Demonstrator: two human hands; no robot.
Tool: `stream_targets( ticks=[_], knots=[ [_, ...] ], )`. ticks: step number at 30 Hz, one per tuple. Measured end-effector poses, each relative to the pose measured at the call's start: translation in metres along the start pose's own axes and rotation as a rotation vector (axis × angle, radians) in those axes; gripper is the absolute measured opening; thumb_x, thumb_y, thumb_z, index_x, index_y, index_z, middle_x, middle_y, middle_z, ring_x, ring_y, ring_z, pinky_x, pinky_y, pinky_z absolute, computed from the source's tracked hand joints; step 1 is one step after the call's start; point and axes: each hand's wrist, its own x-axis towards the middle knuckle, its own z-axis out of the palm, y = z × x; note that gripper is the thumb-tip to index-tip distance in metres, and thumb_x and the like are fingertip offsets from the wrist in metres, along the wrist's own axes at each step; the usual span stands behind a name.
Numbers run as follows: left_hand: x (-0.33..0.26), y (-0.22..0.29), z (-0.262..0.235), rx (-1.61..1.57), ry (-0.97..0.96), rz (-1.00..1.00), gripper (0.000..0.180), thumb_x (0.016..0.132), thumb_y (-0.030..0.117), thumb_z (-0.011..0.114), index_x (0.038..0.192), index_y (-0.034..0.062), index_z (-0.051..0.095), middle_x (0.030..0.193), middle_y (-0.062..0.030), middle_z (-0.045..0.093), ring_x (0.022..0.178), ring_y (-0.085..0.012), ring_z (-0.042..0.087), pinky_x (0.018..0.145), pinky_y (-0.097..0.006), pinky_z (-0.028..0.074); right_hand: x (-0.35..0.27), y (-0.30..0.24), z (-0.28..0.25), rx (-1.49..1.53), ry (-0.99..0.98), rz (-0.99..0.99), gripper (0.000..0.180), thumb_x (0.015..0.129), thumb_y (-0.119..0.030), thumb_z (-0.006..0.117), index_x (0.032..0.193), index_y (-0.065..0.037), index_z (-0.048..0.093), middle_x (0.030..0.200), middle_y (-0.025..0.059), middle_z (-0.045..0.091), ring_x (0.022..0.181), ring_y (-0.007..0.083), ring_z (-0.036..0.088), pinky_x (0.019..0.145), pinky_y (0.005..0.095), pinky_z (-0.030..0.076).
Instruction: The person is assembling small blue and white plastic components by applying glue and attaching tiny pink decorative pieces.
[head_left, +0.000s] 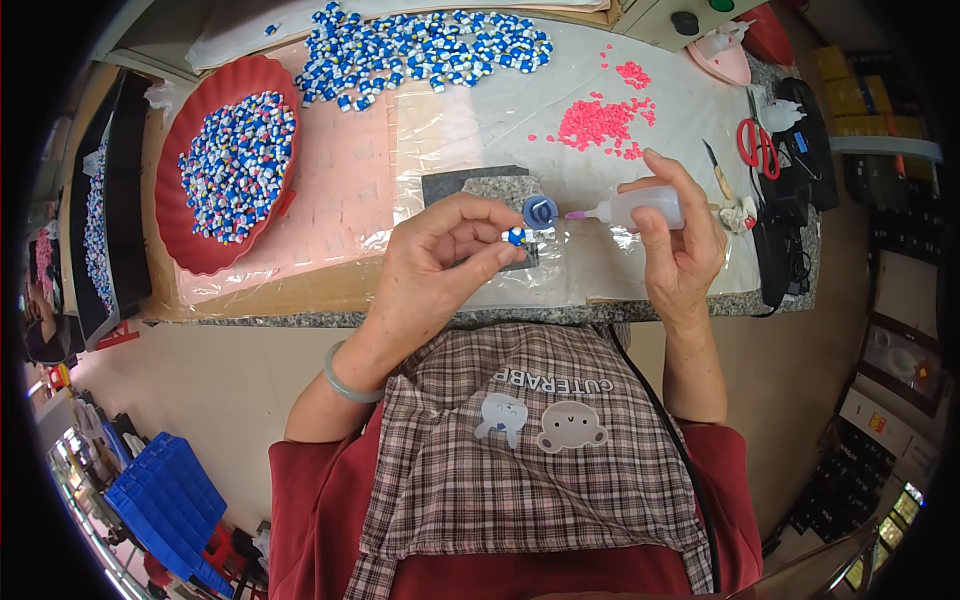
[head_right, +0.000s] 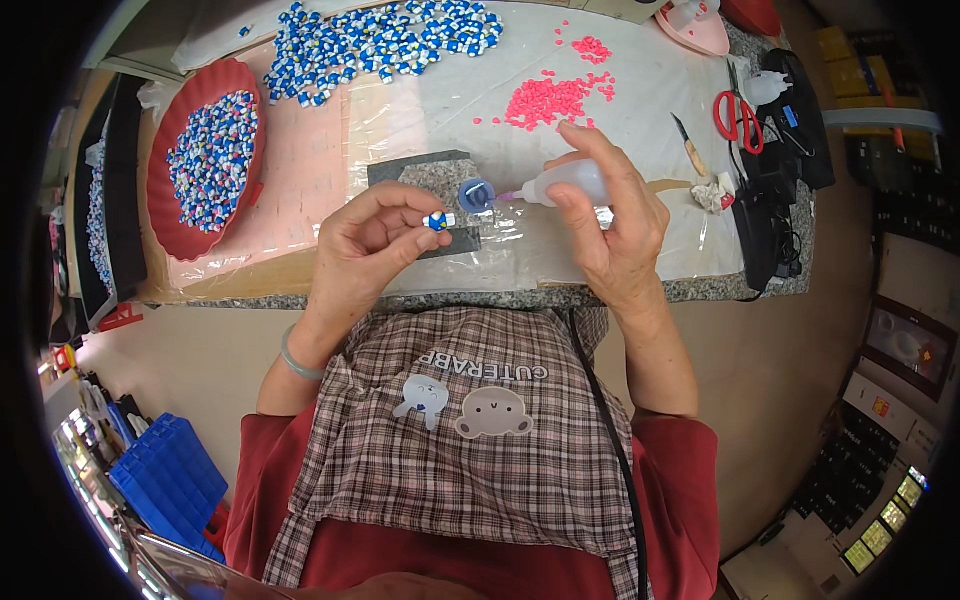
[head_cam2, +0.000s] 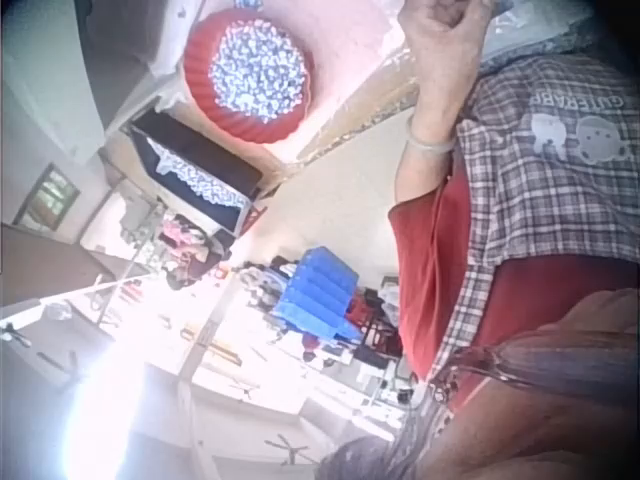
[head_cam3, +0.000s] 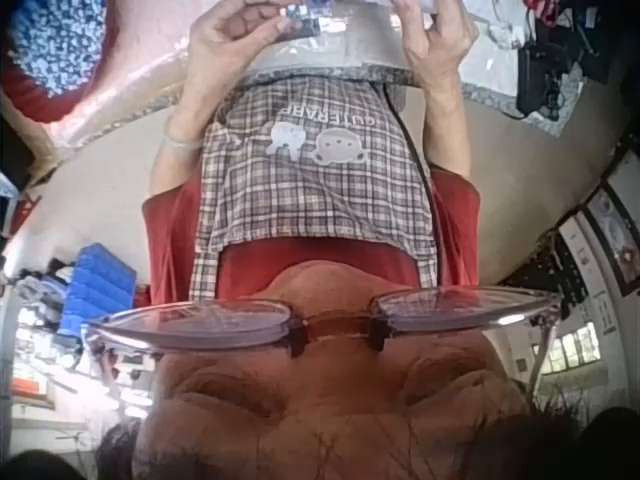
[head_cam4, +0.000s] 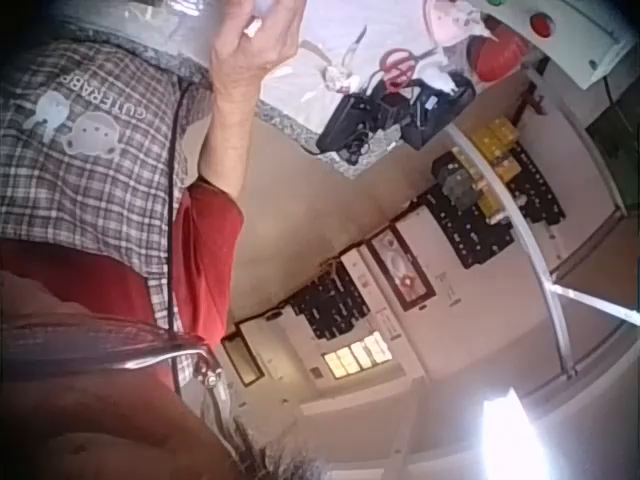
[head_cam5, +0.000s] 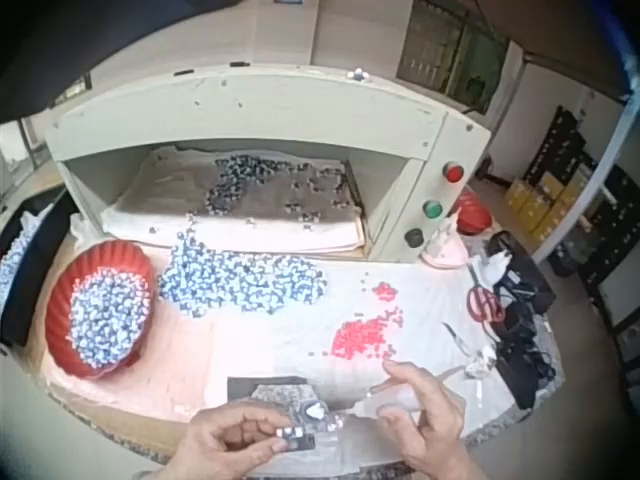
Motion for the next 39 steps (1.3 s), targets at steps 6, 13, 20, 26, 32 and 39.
stream_targets(
  ticks=[6, 13, 20, 26, 32, 39],
  knots=[
    [0.001, -0.001, 0.002, -0.024, -0.001, 0.000, 0.020, 0.087, -0.006, 0.063, 0.107, -0.0047, 0.059, 0.101, -0.0077, 0.064, 0.093, -0.0129, 0.065, 0.085, -0.025, 0.054, -0.002, -0.009, 0.001, 0.390, 0.115, 0.188, 0.044, 0.097, -0.030, 0.056, 0.128, 0.001, 0.051, 0.090, 0.0111, 0.066, 0.064, 0.0067, 0.054, 0.050, 0.0177, 0.037],
    [0.003, -0.003, 0.005, -0.010, -0.001, -0.005, 0.021, 0.086, -0.007, 0.063, 0.107, -0.0050, 0.059, 0.103, -0.0079, 0.062, 0.094, -0.0131, 0.064, 0.086, -0.025, 0.054, -0.005, -0.018, 0.003, 0.416, 0.064, 0.142, 0.045, 0.095, -0.025, 0.060, 0.130, 0.002, 0.050, 0.089, 0.0110, 0.067, 0.069, 0.0079, 0.057, 0.056, 0.0190, 0.044],
    [0.003, -0.002, 0.007, -0.002, -0.008, -0.011, 0.020, 0.086, -0.007, 0.063, 0.105, -0.0052, 0.060, 0.104, -0.0076, 0.059, 0.096, -0.0138, 0.064, 0.087, -0.026, 0.055, -0.006, -0.020, 0.004, 0.272, 0.050, 0.070, 0.045, 0.094, -0.027, 0.060, 0.128, 0.002, 0.051, 0.087, 0.0126, 0.068, 0.065, 0.0083, 0.056, 0.056, 0.0201, 0.043],
    [0.002, -0.002, 0.007, -0.022, -0.014, -0.023, 0.020, 0.086, -0.007, 0.062, 0.105, -0.0059, 0.059, 0.103, -0.0082, 0.059, 0.095, -0.0145, 0.064, 0.086, -0.026, 0.055, -0.006, -0.024, 0.004, 0.215, 0.047, 0.046, 0.047, 0.095, -0.031, 0.059, 0.128, 0.002, 0.051, 0.086, 0.0124, 0.068, 0.059, 0.0052, 0.051, 0.051, 0.0182, 0.038],
    [0.002, -0.002, 0.007, -0.007, -0.008, -0.034, 0.019, 0.086, -0.007, 0.062, 0.105, -0.0057, 0.060, 0.103, -0.0080, 0.059, 0.096, -0.0148, 0.064, 0.086, -0.026, 0.054, -0.007, -0.025, 0.002, 0.135, 0.023, -0.008, 0.048, 0.094, -0.030, 0.060, 0.127, 0.003, 0.051, 0.087, 0.0129, 0.068, 0.063, 0.0085, 0.055, 0.055, 0.0201, 0.043],
    [0.003, -0.005, 0.007, -0.014, -0.014, -0.029, 0.020, 0.086, -0.007, 0.063, 0.106, -0.0057, 0.060, 0.106, -0.0081, 0.057, 0.097, -0.0149, 0.064, 0.087, -0.026, 0.054, -0.003, -0.030, -0.002, -0.017, -0.026, -0.185, 0.046, 0.093, -0.028, 0.062, 0.123, 0.007, 0.053, 0.085, 0.0169, 0.068, 0.077, 0.0197, 0.067, 0.067, 0.0282, 0.053]
  ],
)
